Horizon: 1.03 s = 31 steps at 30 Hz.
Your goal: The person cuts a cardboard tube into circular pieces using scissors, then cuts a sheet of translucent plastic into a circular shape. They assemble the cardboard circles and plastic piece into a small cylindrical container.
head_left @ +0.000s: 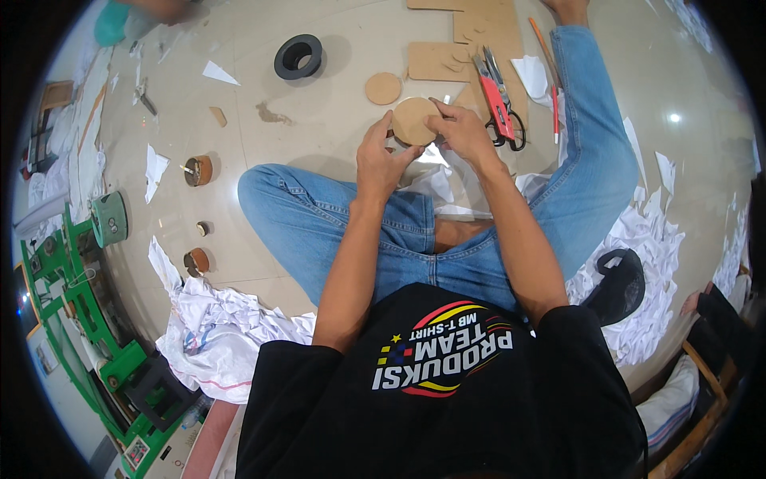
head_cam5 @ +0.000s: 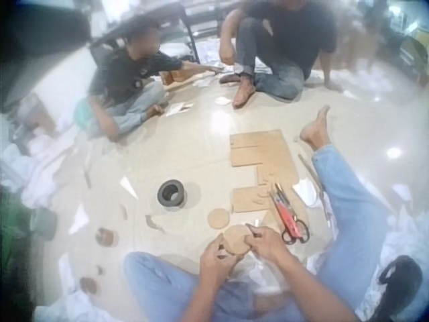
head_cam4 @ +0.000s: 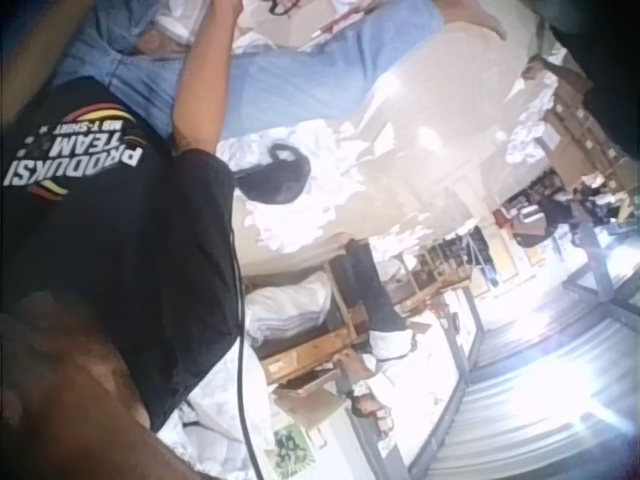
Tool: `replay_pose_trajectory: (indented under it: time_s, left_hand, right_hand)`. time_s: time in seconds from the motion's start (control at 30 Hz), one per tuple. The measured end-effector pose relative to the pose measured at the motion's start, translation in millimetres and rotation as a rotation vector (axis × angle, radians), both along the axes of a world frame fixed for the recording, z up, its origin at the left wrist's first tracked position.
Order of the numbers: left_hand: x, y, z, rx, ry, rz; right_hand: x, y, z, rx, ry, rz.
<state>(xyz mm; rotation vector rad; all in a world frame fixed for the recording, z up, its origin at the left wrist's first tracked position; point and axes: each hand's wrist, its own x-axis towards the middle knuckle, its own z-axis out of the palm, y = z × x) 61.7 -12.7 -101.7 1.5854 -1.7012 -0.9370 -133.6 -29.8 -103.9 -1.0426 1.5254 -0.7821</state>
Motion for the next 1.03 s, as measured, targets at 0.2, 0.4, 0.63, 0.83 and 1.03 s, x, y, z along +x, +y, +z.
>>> replay_pose_trajectory:
  time_s: [0.2,0.4,0.63,0.83,1.03]
  left_hand:
    - [-1.4,1.2,1.2,0.038,0.063,0.001]
    - [-9.6,1.0,-20.9,0.361,0.613,0.306]
    - [-31.1,-6.2,15.0,0.582,0.837,0.314]
    - [-37.0,-7.9,5.9,0.432,1.006,0.339]
    - [-22.1,-14.4,30.6,0.277,1.053,0.273]
  right_hand:
    - [-1.2,-2.5,-0.9,0.069,-0.019,-0.008]
    - [4.7,-1.1,-2.5,0.078,-0.094,-0.039]
    - [2.5,0.9,-6.5,0.122,-0.19,-0.067]
    - [9.4,5.4,2.8,-0.245,0.119,0.01]
    - [25.9,9.4,78.3,-0.318,-0.093,-0.017]
